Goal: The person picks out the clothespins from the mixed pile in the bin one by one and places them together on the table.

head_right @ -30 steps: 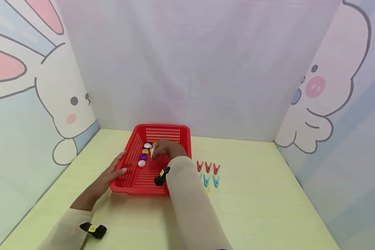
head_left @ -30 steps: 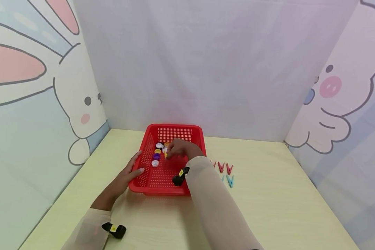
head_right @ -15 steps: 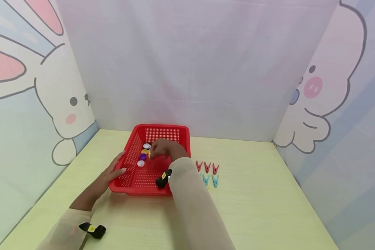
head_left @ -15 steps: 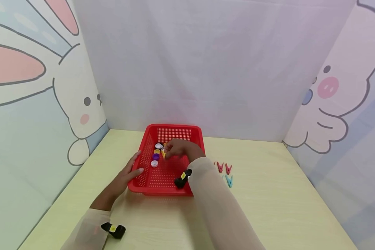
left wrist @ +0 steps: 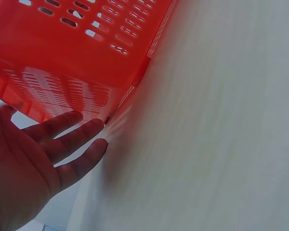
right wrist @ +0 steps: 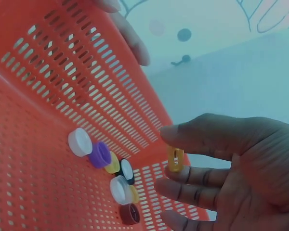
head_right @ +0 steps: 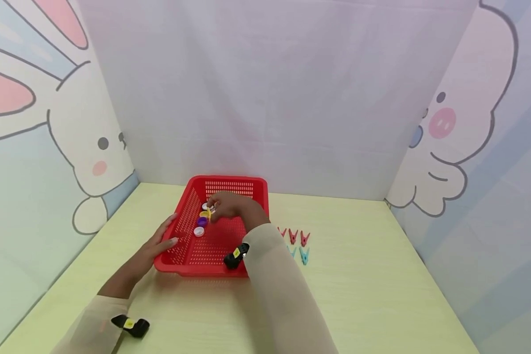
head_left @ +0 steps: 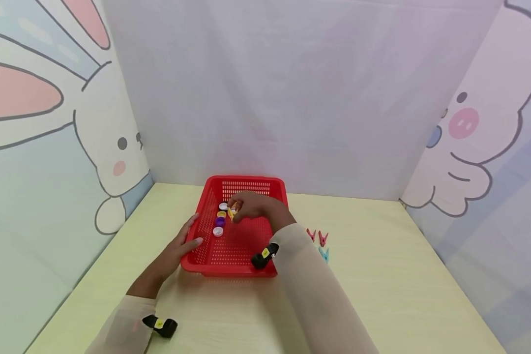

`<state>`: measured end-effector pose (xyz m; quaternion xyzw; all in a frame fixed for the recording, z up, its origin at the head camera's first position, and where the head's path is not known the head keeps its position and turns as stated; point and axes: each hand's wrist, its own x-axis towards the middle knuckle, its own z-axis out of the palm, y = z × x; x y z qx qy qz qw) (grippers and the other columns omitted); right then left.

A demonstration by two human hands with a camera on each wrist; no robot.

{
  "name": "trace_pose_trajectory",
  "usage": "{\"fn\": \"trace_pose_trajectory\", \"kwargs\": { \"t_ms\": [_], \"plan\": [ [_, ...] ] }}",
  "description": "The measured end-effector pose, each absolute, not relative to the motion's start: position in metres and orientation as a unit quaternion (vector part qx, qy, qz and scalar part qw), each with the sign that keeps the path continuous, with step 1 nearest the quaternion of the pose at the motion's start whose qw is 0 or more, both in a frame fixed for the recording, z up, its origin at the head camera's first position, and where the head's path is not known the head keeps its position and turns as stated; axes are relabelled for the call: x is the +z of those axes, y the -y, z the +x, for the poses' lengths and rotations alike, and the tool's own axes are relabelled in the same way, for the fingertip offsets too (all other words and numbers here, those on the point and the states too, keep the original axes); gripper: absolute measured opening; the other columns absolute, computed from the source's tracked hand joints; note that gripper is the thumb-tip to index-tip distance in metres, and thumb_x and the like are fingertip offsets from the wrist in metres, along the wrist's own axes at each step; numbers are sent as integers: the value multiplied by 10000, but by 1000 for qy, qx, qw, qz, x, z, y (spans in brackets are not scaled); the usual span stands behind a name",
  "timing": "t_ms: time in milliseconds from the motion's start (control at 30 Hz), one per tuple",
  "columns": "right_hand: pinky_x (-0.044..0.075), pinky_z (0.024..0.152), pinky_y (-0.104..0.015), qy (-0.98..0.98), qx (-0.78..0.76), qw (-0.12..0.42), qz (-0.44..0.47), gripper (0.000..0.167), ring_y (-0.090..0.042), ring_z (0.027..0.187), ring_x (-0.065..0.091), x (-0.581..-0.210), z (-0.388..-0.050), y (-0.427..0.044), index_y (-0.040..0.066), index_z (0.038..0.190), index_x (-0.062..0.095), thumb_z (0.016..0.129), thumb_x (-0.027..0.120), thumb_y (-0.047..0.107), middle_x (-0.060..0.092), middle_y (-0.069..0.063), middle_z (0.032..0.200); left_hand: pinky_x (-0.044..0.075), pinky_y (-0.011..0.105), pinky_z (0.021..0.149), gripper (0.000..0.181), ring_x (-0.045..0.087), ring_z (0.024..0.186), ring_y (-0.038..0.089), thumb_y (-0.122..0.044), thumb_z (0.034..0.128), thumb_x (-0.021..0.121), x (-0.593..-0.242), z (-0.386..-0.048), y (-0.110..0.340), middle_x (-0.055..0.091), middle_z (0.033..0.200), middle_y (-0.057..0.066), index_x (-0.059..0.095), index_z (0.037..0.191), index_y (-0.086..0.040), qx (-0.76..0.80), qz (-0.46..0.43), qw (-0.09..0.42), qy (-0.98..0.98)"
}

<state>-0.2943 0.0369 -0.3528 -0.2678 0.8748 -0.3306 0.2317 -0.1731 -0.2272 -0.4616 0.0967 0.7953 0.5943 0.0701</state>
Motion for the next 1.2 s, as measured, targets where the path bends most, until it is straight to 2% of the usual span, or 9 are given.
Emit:
{"fn": "trace_pose_trajectory", "kwargs": {
  "t_ms": [167, 233, 500, 633, 1000, 1200],
  "plan": [
    [645, 870, -335, -870, -328, 221, -296, 555, -236, 1161, 599, -351, -296, -44, 119, 1395, 709, 870, 886, 141, 674, -75, 1261, 669, 447, 982, 952, 512, 1468, 511, -278, 1056, 650, -463, -173, 228, 279, 1736, 240, 21, 1766, -355, 594, 95, 68, -796],
    [641, 837, -301, -867, -334, 218, -298, 575, -236, 1158, 606, -350, -295, -47, 117, 1392, 710, 850, 901, 141, 676, -79, 1259, 670, 438, 980, 950, 516, 1467, 509, -281, 1057, 647, -463, -173, 228, 280, 1736, 241, 18, 1766, -357, 594, 96, 68, -796],
    [670, 851, -322, -855, -374, 208, -292, 663, -260, 1159, 630, -334, -285, -62, 161, 1400, 705, 784, 944, 115, 662, -72, 1254, 668, 433, 984, 941, 487, 1482, 530, -270, 1061, 631, -465, -173, 229, 260, 1744, 245, 16, 1769, -341, 596, 101, 62, -794],
    [673, 855, -327, -847, -382, 207, -306, 660, -272, 1161, 631, -328, -280, -72, 151, 1403, 695, 790, 934, 104, 651, -81, 1247, 667, 435, 988, 932, 484, 1482, 533, -265, 1066, 623, -465, -173, 229, 250, 1748, 245, 16, 1768, -343, 596, 104, 62, -793],
    [678, 927, -395, -855, -356, 175, -335, 652, -342, 1405, 521, -318, -257, -102, 168, 1400, 671, 797, 912, 116, 580, -110, 1474, 668, 433, 985, 937, 473, 1483, 531, -261, 1067, 629, -464, -172, 229, 220, 1758, 245, 13, 1768, -348, 596, 101, 65, -794],
    [676, 927, -402, -872, -327, 151, -331, 659, -322, 1412, 528, -320, -244, -127, 202, 1416, 653, 816, 923, 170, 594, -68, 1458, 669, 426, 982, 939, 498, 1466, 520, -260, 1067, 631, -464, -172, 227, 235, 1753, 244, 12, 1767, -354, 599, 106, 65, -791]
  ]
}}
